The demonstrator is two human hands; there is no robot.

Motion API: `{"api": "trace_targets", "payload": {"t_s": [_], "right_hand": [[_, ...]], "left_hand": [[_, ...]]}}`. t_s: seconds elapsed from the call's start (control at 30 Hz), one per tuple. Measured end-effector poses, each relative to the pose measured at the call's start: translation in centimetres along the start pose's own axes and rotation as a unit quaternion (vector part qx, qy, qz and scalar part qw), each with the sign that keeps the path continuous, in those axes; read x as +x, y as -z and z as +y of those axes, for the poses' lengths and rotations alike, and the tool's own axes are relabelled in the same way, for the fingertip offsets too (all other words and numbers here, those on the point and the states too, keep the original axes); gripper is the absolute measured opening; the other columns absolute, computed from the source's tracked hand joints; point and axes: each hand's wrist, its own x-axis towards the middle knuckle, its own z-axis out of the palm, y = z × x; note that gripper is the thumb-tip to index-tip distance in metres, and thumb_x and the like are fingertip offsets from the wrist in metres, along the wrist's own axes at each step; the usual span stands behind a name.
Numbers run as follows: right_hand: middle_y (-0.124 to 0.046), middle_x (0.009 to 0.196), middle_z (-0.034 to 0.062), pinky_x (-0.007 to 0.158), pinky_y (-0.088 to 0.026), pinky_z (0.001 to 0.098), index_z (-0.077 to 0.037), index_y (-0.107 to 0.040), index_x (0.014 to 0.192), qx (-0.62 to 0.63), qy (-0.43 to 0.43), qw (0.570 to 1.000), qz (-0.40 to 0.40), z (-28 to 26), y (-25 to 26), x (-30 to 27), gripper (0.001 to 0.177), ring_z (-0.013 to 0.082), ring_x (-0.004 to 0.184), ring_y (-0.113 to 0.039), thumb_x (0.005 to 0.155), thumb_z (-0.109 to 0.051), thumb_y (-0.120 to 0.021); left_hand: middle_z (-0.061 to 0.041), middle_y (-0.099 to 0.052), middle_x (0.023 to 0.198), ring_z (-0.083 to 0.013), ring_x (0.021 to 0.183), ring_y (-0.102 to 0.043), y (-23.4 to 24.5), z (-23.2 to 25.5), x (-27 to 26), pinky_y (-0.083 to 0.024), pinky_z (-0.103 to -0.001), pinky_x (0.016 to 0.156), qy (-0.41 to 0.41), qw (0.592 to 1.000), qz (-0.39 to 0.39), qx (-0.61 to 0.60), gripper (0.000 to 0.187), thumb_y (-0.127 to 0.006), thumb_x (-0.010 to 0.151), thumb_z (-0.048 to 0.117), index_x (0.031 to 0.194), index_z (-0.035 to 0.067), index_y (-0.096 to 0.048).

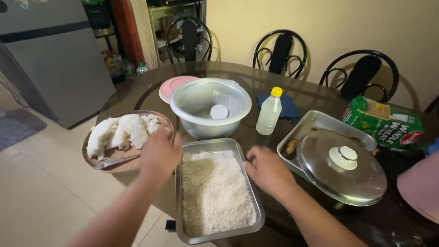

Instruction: Manually sorting through raw rice in a metal tray to remove impurities and then pouring it into a rice cooker pot.

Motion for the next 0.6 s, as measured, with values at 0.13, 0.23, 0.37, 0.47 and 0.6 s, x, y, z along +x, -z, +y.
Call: {"api": "trace_targets", "payload": {"t_s": [0.13, 0.23, 0.37, 0.47, 0.6], "right_hand": [[-0.072, 0.086, 0.0075, 0.067, -0.057, 0.0330, -0.004, -0.072, 0.104, 0.109, 0.128, 0.986, 0.025, -1.3, 1.6, 2.4, 0.029, 0.0196, 0.075, -0.071, 0.076, -0.012, -0.077], [-0.074, 0.084, 0.0031, 0.065, -0.058, 0.0283, -0.008, -0.069, 0.111, 0.232, 0.050, 0.970, -0.059, -1.7, 1.6, 4.4, 0.028, 0.0115, 0.071, -0.074, 0.085, -0.019, -0.072], [-0.075, 0.082, 0.0024, 0.068, -0.058, 0.0261, -0.006, -0.072, 0.107, 0.184, 0.106, 0.977, 0.012, -1.1, 0.9, 6.4, 0.025, 0.0095, 0.071, -0.068, 0.088, -0.023, -0.076], [-0.076, 0.082, 0.0005, 0.069, -0.058, 0.0250, -0.006, -0.073, 0.106, 0.190, 0.096, 0.977, 0.010, -0.7, 0.7, 8.2, 0.026, 0.0074, 0.072, -0.070, 0.088, -0.024, -0.077], [-0.071, 0.075, 0.0016, 0.062, -0.055, 0.0254, -0.009, -0.066, 0.119, 0.237, 0.035, 0.970, 0.028, 0.4, 0.1, 10.7, 0.036, 0.0089, 0.065, -0.064, 0.087, -0.024, -0.075]], "left_hand": [[-0.019, -0.070, 0.093, -0.0407, 0.094, -0.066, 0.1, 3.6, 6.9, -0.052, -0.052, 0.082, -0.161, 0.987, 0.023, -0.009, 0.023, -0.067, 0.089, 0.027, 0.093, 0.004, -0.066], [-0.020, -0.071, 0.102, -0.0400, 0.098, -0.068, -2.3, 5.3, 12.5, -0.054, -0.050, 0.085, -0.123, 0.988, -0.068, 0.067, 0.025, -0.067, 0.090, 0.029, 0.101, 0.006, -0.069], [-0.019, -0.071, 0.115, -0.0390, 0.108, -0.068, -8.0, 4.9, 18.3, -0.054, -0.049, 0.092, -0.122, 0.955, -0.197, 0.183, 0.035, -0.072, 0.088, 0.035, 0.110, 0.008, -0.075], [-0.016, -0.071, 0.123, -0.0354, 0.114, -0.068, -11.1, 4.7, 20.4, -0.054, -0.046, 0.096, -0.129, 0.908, -0.294, 0.270, 0.042, -0.081, 0.081, 0.039, 0.112, 0.010, -0.079], [-0.010, -0.073, 0.123, -0.0309, 0.113, -0.070, -12.9, 5.8, 21.0, -0.054, -0.045, 0.096, -0.075, 0.874, -0.390, 0.281, 0.051, -0.084, 0.077, 0.048, 0.113, 0.013, -0.079]]}}
